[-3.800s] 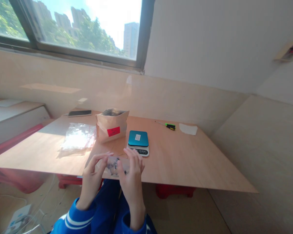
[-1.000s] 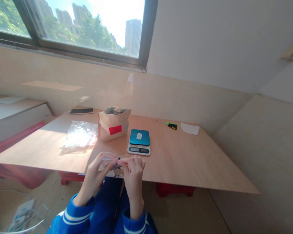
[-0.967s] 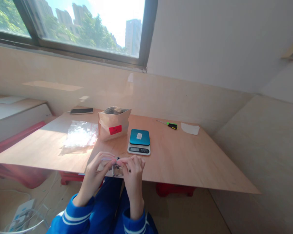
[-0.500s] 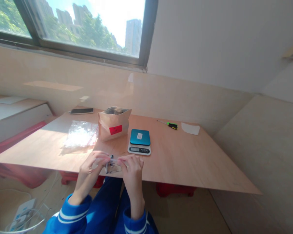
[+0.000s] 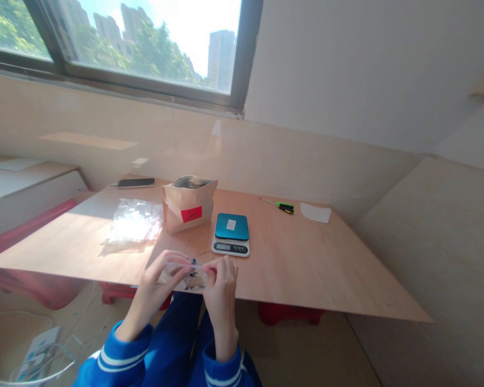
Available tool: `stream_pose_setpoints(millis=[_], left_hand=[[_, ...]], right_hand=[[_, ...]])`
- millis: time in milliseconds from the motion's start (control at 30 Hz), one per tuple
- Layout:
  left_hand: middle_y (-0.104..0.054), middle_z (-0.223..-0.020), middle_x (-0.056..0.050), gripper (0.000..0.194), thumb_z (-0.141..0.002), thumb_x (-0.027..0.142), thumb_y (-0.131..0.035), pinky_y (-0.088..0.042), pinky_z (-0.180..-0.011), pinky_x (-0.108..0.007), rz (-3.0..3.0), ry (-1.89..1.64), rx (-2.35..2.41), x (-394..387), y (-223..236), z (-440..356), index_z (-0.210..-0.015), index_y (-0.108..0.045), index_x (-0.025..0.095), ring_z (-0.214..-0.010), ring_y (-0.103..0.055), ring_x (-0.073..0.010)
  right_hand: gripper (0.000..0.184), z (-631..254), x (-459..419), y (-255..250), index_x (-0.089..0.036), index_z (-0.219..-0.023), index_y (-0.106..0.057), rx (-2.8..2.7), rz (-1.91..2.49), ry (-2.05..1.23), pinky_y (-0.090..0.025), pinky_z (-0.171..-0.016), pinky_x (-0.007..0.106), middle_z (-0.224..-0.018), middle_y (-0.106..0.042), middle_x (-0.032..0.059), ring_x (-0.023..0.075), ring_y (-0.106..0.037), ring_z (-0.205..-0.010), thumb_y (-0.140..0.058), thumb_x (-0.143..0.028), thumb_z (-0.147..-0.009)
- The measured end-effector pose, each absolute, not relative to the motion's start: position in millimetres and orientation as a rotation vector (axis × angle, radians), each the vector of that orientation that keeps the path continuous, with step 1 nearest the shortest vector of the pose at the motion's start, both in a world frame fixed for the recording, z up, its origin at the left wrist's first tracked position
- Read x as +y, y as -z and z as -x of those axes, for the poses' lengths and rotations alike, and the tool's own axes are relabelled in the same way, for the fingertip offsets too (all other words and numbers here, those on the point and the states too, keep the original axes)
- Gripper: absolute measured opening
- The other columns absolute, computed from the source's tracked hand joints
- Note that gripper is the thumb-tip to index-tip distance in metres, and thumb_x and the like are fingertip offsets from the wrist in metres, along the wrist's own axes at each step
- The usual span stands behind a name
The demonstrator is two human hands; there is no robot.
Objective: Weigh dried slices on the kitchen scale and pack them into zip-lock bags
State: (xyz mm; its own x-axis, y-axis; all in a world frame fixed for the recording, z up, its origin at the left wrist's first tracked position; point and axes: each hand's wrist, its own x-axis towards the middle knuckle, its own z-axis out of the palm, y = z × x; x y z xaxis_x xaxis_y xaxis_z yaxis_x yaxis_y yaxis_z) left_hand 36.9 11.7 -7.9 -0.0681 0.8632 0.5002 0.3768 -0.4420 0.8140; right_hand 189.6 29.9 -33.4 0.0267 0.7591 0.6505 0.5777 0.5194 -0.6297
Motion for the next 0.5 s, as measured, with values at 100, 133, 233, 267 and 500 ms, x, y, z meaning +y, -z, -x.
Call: stream_pose_setpoints(millis=[100,133,233,267,500], left_hand=[[-0.063,-0.088,-0.003,0.010,-0.086,0.028,-0.060,-0.051,-0.079,-0.029,-1.745,-1.555,1.393,11.4,7.5,-35.8,-0.084,-0.065,0.020,-0.087,-0.063,-0.0170],[-0.063,-0.088,-0.003,0.011,-0.086,0.029,-0.060,-0.051,-0.079,-0.029,-1.732,-1.558,1.411,11.3,7.1,-35.0,-0.083,-0.065,0.020,-0.087,-0.063,-0.0171],[-0.063,-0.089,-0.003,0.013,-0.085,0.031,-0.061,-0.050,-0.080,-0.029,-1.709,-1.554,1.438,10.6,5.7,-31.9,-0.080,-0.066,0.021,-0.088,-0.062,-0.0175],[-0.063,-0.089,-0.003,0.013,-0.085,0.031,-0.061,-0.050,-0.080,-0.029,-1.705,-1.554,1.440,10.3,5.4,-30.7,-0.080,-0.066,0.021,-0.089,-0.062,-0.0175],[-0.064,-0.091,-0.004,0.013,-0.084,0.032,-0.063,-0.050,-0.082,-0.030,-1.683,-1.572,1.415,9.2,5.3,-23.6,-0.081,-0.067,0.020,-0.091,-0.062,-0.0185]], right_hand=[[0.014,-191.0,31.4,30.5,-0.021,-0.078,-0.057,-1.700,1.098,-0.233,-0.041,-0.073,0.032,-0.077,-0.060,0.0012,0.0181,-0.054,-0.076,-0.053,-0.018,-0.091],[0.012,-191.8,32.1,29.6,-0.021,-0.081,-0.059,-1.719,1.075,-0.248,-0.042,-0.073,0.032,-0.078,-0.061,0.0014,0.0180,-0.055,-0.077,-0.054,-0.021,-0.092],[0.008,-195.3,33.8,28.8,-0.021,-0.090,-0.063,-1.757,1.035,-0.313,-0.044,-0.073,0.031,-0.080,-0.062,0.0019,0.0177,-0.056,-0.077,-0.057,-0.026,-0.091],[0.008,-196.5,34.2,29.2,-0.020,-0.090,-0.063,-1.765,1.028,-0.331,-0.044,-0.073,0.031,-0.081,-0.062,0.0021,0.0178,-0.056,-0.078,-0.058,-0.027,-0.090],[0.014,-199.3,35.7,35.6,-0.020,-0.077,-0.064,-1.744,1.020,-0.321,-0.044,-0.069,0.030,-0.073,-0.060,0.0009,0.0173,-0.056,-0.074,-0.058,-0.017,-0.089]])
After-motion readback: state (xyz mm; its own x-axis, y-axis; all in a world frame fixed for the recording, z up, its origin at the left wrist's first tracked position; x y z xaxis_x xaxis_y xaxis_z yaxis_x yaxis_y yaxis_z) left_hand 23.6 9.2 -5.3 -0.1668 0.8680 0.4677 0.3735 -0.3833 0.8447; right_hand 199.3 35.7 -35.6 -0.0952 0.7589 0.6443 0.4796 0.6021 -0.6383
